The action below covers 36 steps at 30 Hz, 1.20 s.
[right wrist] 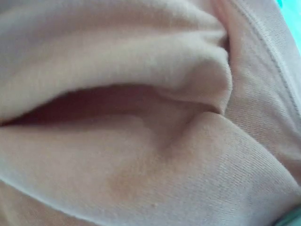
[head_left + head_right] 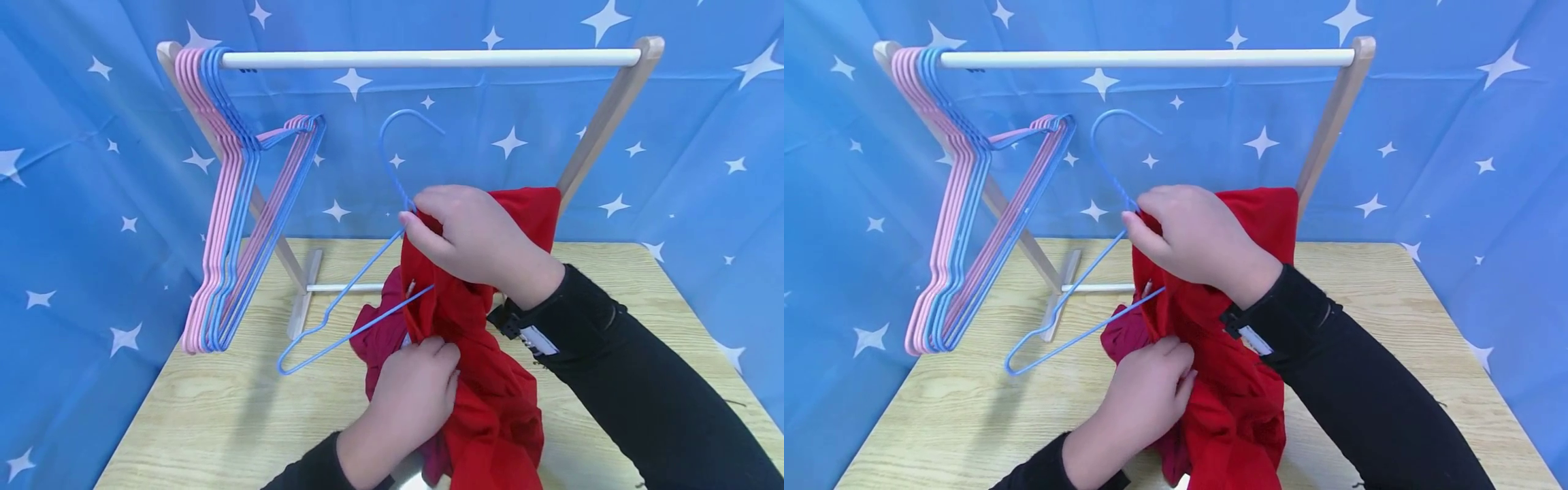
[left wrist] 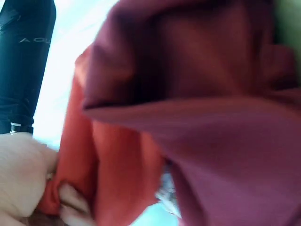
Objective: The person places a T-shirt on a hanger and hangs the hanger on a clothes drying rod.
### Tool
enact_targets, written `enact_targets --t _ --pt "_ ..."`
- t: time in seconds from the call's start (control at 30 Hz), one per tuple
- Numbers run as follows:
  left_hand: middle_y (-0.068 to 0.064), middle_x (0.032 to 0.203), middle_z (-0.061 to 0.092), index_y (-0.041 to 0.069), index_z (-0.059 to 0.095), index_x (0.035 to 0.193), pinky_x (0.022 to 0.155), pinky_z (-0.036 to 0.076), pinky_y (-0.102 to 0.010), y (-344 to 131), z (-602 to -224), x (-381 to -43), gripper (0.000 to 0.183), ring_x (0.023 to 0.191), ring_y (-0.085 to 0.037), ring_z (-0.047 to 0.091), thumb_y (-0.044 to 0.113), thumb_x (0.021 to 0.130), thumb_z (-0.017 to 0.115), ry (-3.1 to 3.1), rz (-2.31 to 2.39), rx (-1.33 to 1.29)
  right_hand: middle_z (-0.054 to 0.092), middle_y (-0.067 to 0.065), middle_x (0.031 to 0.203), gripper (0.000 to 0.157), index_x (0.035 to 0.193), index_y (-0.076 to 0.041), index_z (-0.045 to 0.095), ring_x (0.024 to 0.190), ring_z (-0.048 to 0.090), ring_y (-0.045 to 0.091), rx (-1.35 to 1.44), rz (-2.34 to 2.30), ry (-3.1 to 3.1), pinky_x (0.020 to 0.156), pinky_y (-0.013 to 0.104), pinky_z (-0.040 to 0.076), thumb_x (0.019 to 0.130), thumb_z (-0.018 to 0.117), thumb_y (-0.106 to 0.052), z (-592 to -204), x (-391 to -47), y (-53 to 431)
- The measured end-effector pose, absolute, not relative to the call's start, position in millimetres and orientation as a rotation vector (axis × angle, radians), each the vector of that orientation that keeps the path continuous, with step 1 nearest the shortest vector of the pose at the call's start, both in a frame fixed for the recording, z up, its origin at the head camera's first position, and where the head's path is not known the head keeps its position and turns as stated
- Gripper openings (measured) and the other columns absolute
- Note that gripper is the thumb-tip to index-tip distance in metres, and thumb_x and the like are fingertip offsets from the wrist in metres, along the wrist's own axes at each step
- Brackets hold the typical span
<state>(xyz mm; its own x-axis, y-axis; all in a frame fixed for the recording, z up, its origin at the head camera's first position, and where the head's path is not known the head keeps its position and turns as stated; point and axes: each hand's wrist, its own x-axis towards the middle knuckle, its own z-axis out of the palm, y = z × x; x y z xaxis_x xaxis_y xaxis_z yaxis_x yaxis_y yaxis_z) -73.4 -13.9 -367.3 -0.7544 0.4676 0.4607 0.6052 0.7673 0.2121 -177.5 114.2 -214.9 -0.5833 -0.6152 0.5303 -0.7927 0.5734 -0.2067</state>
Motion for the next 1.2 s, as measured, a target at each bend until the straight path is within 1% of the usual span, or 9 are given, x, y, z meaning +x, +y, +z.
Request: enact_targets --t 0.1,0.27,0.4,0.6,0.67,0.8,0.93,1.03,1.2 --pt "-0.009 0.108 0.056 0.008 0.056 0.102 0.057 0.052 -0.021 -25.7 -381.6 -69.2 0.028 0.081 -0.016 0.059 0.01 0.079 0.072 -2.287 -0.748 -0.785 0.044 -0.004 0.062 0.027 0.074 -0.016 0.048 0.055 0.043 0.01 1.125 0.622 -2.415 0.059 0.029 0.042 0.092 0.062 -0.029 -216.7 -178.9 114.2" --pt "-0.025 0.133 0.044 -0.006 0.046 0.123 0.087 0.053 -0.03 -52.3 -404.9 -62.6 0.044 0.119 -0.034 0.048 0.004 0.085 0.066 -1.95 -1.109 -0.583 0.047 -0.004 0.064 0.026 0.075 -0.016 0.049 0.057 0.047 0.009 1.131 0.727 -2.454 0.06 0.028 0.045 0.091 0.063 -0.03 -219.2 -182.7 110.8" --pt "-0.014 0.13 0.051 -0.001 0.043 0.131 0.089 0.052 -0.025 -66.5 -411.2 -59.8 0.052 0.112 -0.024 0.057 -0.005 0.085 0.067 -1.97 -1.719 -0.322 0.046 -0.004 0.063 0.027 0.075 -0.015 0.048 0.056 0.048 0.01 1.098 0.84 -2.462 0.059 0.029 0.045 0.091 0.063 -0.029 -217.2 -184.7 112.1" --pt "-0.01 0.101 0.066 0.002 0.06 0.113 0.074 0.053 -0.024 -80.9 -403.7 -65.3 0.017 0.088 -0.019 0.063 0.003 0.097 0.056 -2.069 -1.998 0.195 0.043 -0.002 0.061 0.032 0.072 -0.014 0.045 0.052 0.044 0.013 1.084 0.928 -2.454 0.054 0.03 0.041 0.094 0.059 -0.033 -216.3 -184.4 114.2" --pt "-0.01 0.104 0.065 0.002 0.058 0.116 0.077 0.051 -0.024 -84.2 -398.8 -65.6 0.018 0.093 -0.018 0.062 0.008 0.1 0.052 -2.069 -2.006 0.251 0.042 -0.002 0.06 0.033 0.072 -0.014 0.045 0.052 0.043 0.013 1.078 0.952 -2.433 0.053 0.029 0.04 0.095 0.058 -0.033 -217.9 -185.0 113.9" --pt "-0.008 0.098 0.064 0.0 0.053 0.114 0.077 0.05 -0.024 -88.5 -389.7 -61.5 0.018 0.091 -0.017 0.062 0.011 0.104 0.045 -2.018 -1.952 0.183 0.04 -0.001 0.06 0.031 0.072 -0.012 0.045 0.052 0.042 0.011 1.056 1.019 -2.347 0.052 0.028 0.038 0.096 0.057 -0.029 -222.2 -186.9 114.0" --pt "-0.007 0.084 0.06 -0.009 0.052 0.103 0.068 0.047 -0.021 -95.7 -383.9 -55.8 0.013 0.077 -0.013 0.059 -0.002 0.101 0.041 -1.852 -1.716 -0.061 0.039 0.0 0.06 0.03 0.073 -0.01 0.045 0.052 0.041 0.011 1.033 1.092 -2.273 0.053 0.028 0.037 0.096 0.056 -0.025 -224.8 -189.6 115.5" --pt "-0.004 0.085 0.061 -0.018 0.051 0.099 0.068 0.047 -0.018 -108.2 -378.0 -55.3 0.013 0.077 -0.011 0.059 -0.013 0.095 0.039 -1.68 -1.57 -0.205 0.041 0.0 0.06 0.03 0.074 -0.009 0.045 0.051 0.042 0.011 1.004 1.139 -2.257 0.053 0.028 0.038 0.097 0.056 -0.025 -225.6 -192.5 118.2" --pt "-0.002 0.09 0.066 -0.021 0.051 0.098 0.073 0.049 -0.019 -127.2 -360.4 -60.2 0.013 0.083 -0.013 0.063 -0.014 0.092 0.042 -1.625 -1.47 -0.262 0.043 0.001 0.06 0.03 0.075 -0.007 0.046 0.052 0.045 0.011 0.973 1.179 -2.264 0.053 0.027 0.041 0.097 0.055 -0.024 -228.7 -197.5 122.7"
